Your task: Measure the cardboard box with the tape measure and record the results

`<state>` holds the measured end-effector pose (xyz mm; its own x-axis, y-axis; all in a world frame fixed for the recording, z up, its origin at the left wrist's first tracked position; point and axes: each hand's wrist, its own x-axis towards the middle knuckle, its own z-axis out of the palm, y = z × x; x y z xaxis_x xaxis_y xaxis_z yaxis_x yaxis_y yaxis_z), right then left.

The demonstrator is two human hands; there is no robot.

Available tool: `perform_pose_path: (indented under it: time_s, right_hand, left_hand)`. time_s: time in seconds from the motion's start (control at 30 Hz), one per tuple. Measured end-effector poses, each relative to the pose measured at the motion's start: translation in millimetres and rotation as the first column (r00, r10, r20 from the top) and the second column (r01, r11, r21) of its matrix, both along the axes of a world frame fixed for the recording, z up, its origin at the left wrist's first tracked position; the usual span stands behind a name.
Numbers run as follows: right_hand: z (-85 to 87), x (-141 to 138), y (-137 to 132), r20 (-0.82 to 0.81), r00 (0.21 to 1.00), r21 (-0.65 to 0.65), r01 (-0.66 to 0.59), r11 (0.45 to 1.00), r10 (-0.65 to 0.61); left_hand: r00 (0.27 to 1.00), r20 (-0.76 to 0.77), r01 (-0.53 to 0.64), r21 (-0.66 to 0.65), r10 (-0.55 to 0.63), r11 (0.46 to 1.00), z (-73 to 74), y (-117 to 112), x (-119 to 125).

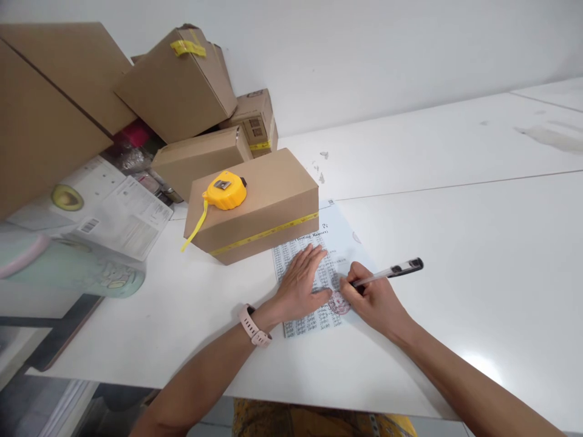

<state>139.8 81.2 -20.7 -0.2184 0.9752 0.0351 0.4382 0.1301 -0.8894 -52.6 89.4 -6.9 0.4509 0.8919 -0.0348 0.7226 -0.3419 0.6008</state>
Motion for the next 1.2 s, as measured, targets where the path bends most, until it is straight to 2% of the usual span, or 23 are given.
perform_pose_path:
  time_s: [0.53,0.77,1.2]
  right_hand:
    - [3.9,-0.2,0.9,-0.020,1.000,-0.008,0.023,1.000,-0.024]
    - [-1.8,2.2,0.7,-0.022,1.000,-0.022,0.015,1.000,-0.015]
    - [-0.4,1.7,0.0,-0.019,0.999,-0.047,0.028,0.999,-0.028]
  left_hand:
    - [1.000,0.007,0.005,-0.011,-0.005,1.000,-0.4,0.1,-0.3]
    - [1.000,0.008,0.006,-0.002,-0.006,1.000,-0.4,-0.3,-0.1]
    - [1.000,0.014,0.003,0.003,-0.003,1.000,-1.7,-0.1,-0.5]
